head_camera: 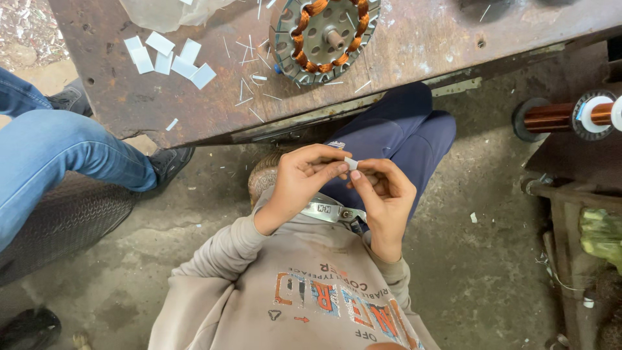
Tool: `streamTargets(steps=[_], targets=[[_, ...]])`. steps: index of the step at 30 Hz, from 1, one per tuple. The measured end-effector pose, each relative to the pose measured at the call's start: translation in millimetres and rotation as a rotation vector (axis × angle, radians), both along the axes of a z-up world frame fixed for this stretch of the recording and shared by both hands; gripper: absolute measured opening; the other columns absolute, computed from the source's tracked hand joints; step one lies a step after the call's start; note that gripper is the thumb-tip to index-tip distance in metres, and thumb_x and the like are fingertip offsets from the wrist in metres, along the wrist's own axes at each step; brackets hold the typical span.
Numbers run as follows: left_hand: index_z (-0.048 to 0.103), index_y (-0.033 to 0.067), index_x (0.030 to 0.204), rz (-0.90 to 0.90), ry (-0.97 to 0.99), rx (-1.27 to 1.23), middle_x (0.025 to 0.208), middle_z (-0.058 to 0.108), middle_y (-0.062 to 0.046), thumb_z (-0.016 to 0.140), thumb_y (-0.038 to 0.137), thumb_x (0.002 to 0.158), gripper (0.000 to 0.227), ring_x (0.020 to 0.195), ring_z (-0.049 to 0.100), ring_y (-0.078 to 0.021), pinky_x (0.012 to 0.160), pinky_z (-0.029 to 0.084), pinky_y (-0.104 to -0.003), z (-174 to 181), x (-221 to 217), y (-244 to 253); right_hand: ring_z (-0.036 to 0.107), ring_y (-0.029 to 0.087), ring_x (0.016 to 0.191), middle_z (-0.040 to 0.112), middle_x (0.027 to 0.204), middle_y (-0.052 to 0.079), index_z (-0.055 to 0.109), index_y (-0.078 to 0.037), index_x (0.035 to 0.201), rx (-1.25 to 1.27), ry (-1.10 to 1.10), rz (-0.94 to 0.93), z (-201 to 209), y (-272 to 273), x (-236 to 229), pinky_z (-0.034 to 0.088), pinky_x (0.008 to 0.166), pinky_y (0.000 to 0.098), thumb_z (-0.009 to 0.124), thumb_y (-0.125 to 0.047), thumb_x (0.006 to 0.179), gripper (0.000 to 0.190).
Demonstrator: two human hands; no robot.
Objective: The person cuts small white rectangular pieces with scissors and inserts them into slots on a copper-wound stator. They repeat this process for multiple slots, handling the stator and pieces by hand.
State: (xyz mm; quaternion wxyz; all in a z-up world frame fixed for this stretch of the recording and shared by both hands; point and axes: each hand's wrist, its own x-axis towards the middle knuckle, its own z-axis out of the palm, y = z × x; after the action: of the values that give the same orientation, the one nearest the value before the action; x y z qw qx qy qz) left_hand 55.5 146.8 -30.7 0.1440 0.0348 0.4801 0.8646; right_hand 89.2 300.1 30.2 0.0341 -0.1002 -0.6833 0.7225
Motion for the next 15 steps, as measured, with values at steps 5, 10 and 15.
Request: streamTargets(steps=[5, 10, 15], targets=[[0.069, -0.0079, 0.120, 0.018, -0.069, 0.077, 0.113, 0.073, -0.016, 0.068, -0.004, 0.099, 0.021, 0.102, 0.071, -0.0180, 0.091, 0.061, -0.030, -8.4, -0.5, 4.6, 0.068, 0.010, 0.081, 0.072, 0.093, 0.009, 0.066, 0.007, 0.106, 0.054, 0.038, -0.038, -8.6, -11.0, -4.1, 0.055, 0.073, 0.0225, 0.066, 0.009, 0.097, 0.009], [0.069, -0.0087, 0.116, 0.029, 0.064, -0.112, 0.113, 0.070, -0.014, 0.066, -0.004, 0.100, 0.017, 0.093, 0.071, -0.0156, 0.082, 0.061, -0.028, -8.9, 0.9, -0.2, 0.066, 0.008, 0.077, 0.069, 0.092, 0.006, 0.065, 0.006, 0.103, 0.103, 0.061, -0.074, -14.9, -15.7, -4.5, 0.054, 0.069, 0.0215, 0.066, 0.008, 0.097, 0.007], [0.066, -0.0048, 0.106, -0.054, 0.014, -0.135, 0.101, 0.070, -0.009, 0.067, 0.001, 0.099, 0.010, 0.080, 0.066, -0.0088, 0.067, 0.056, -0.023, -9.6, -0.3, -3.4, 0.058, 0.004, 0.070, 0.067, 0.088, 0.002, 0.067, 0.004, 0.105, 0.226, -0.013, -0.054, -15.8, -14.8, -7.1, 0.047, 0.060, 0.0192, 0.065, 0.005, 0.097, 0.008]])
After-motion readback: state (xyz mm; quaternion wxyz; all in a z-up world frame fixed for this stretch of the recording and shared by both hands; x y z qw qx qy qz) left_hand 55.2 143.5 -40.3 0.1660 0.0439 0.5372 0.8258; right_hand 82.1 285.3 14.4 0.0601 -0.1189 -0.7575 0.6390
